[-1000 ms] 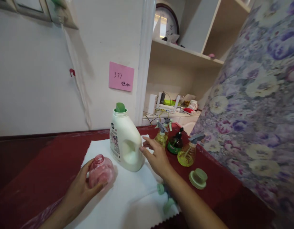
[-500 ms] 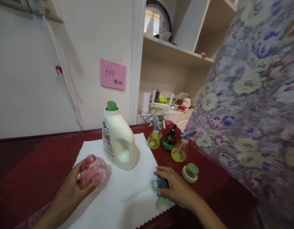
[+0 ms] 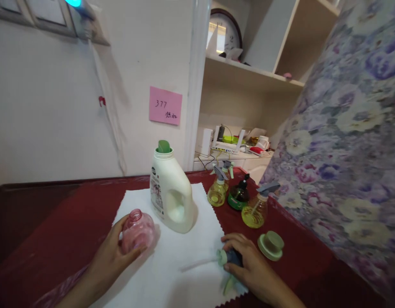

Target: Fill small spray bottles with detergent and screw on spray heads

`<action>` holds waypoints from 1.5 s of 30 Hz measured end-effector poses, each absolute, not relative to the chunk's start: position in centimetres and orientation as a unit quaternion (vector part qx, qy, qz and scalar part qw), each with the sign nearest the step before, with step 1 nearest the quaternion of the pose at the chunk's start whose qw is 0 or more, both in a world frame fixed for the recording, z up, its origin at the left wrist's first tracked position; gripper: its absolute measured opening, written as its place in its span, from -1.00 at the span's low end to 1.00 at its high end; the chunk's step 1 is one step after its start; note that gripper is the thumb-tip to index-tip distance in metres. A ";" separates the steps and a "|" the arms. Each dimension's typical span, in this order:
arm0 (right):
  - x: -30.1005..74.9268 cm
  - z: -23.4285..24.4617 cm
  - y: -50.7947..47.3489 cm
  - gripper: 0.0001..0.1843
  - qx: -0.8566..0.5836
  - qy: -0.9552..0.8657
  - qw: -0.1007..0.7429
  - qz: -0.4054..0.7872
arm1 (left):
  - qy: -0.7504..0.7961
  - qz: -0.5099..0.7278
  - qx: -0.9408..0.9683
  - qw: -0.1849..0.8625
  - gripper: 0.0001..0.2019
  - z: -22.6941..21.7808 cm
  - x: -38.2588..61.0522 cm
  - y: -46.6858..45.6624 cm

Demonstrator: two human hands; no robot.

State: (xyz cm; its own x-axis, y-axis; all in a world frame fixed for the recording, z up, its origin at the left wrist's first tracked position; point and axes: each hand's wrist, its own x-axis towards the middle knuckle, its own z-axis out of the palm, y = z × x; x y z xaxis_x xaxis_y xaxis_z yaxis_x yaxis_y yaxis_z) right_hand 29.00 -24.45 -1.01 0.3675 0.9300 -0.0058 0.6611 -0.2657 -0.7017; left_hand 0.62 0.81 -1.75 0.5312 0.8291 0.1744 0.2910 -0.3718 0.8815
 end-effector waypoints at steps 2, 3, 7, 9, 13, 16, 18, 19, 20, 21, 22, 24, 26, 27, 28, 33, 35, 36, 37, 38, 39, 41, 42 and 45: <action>29.1 -1.1 -24.8 -0.72 -0.766 -0.512 0.332 0.200 | 0.372 0.321 0.760 0.426 -0.22 -1.8 0.6 0.6; 29.2 -1.2 -25.0 -0.71 -0.766 -0.509 0.341 0.194 | 0.374 0.321 0.759 0.425 -0.22 -1.8 0.6 0.5; 29.5 -2.4 -25.4 -0.62 -0.758 -0.520 0.347 0.183 | 0.375 0.320 0.762 0.420 -0.23 -1.6 0.6 0.2; 29.6 -3.1 -25.5 -0.63 -0.757 -0.521 0.348 0.185 | 0.377 0.323 0.763 0.415 -0.23 -1.6 0.5 0.1; 29.8 -3.2 -26.0 -0.61 -0.766 -0.493 0.367 0.187 | 0.375 0.323 0.769 0.405 -0.23 -1.8 0.4 0.2; 29.8 -2.3 -26.5 -0.58 -0.770 -0.482 0.371 0.193 | 0.372 0.321 0.766 0.415 -0.24 -1.8 0.5 0.3; 29.5 -1.7 -26.7 -0.58 -0.776 -0.484 0.356 0.192 | 0.372 0.317 0.762 0.424 -0.25 -1.6 0.5 0.2; 29.3 -1.5 -26.6 -0.58 -0.781 -0.488 0.343 0.186 | 0.371 0.314 0.761 0.430 -0.26 -1.4 0.6 0.2; 29.1 -1.3 -26.5 -0.57 -0.788 -0.491 0.326 0.177 | 0.373 0.311 0.759 0.434 -0.26 -1.3 0.6 0.1; 28.9 -1.3 -26.3 -0.56 -0.797 -0.493 0.307 0.166 | 0.376 0.310 0.757 0.436 -0.25 -1.1 0.6 0.1; 28.6 -1.3 -26.1 -0.56 -0.806 -0.493 0.285 0.160 | 0.378 0.309 0.756 0.437 -0.25 -1.0 0.6 0.1; 28.2 -1.4 -25.5 -0.58 -0.820 -0.490 0.247 0.161 | 0.383 0.307 0.756 0.433 -0.25 -0.9 0.6 0.1; 27.9 -1.5 -25.0 -0.64 -0.827 -0.485 0.228 0.173 | 0.386 0.306 0.757 0.429 -0.25 -1.0 0.6 0.2; 27.9 -1.6 -24.9 -0.67 -0.827 -0.483 0.227 0.175 | 0.385 0.306 0.758 0.429 -0.25 -1.1 0.7 0.2; 27.9 -1.7 -24.9 -0.68 -0.827 -0.483 0.230 0.174 | 0.383 0.306 0.758 0.431 -0.24 -1.2 0.7 0.2; 28.5 -3.3 -26.0 -0.67 -0.813 -0.490 0.283 0.137 | 0.380 0.308 0.762 0.424 -0.23 -1.7 0.7 0.3; 29.0 -4.0 -26.6 -0.64 -0.804 -0.499 0.302 0.113 | 0.378 0.314 0.766 0.414 -0.24 -1.9 0.6 0.2; 29.1 -4.0 -26.8 -0.64 -0.799 -0.505 0.311 0.101 | 0.376 0.315 0.768 0.412 -0.24 -2.0 0.5 0.2; 29.2 -3.8 -26.9 -0.64 -0.793 -0.511 0.319 0.089 | 0.375 0.318 0.769 0.410 -0.24 -2.0 0.5 0.1; 29.2 -3.3 -26.8 -0.66 -0.785 -0.520 0.328 0.075 | 0.373 0.319 0.769 0.409 -0.25 -2.1 0.4 0.1; 29.1 -2.5 -26.6 -0.68 -0.777 -0.530 0.333 0.061 | 0.371 0.320 0.770 0.409 -0.26 -2.1 0.4 0.0; 28.6 0.0 -25.9 -0.73 -0.757 -0.555 0.344 0.028 | 0.368 0.321 0.772 0.406 -0.28 -2.1 0.4 -0.1; 28.3 1.6 -25.3 -0.75 -0.749 -0.568 0.339 0.018 | 0.366 0.322 0.774 0.404 -0.29 -2.1 0.4 -0.1; 26.9 6.7 -23.1 -0.76 -0.713 -0.609 0.347 -0.031 | 0.364 0.334 0.772 0.400 -0.28 -2.1 0.4 -0.2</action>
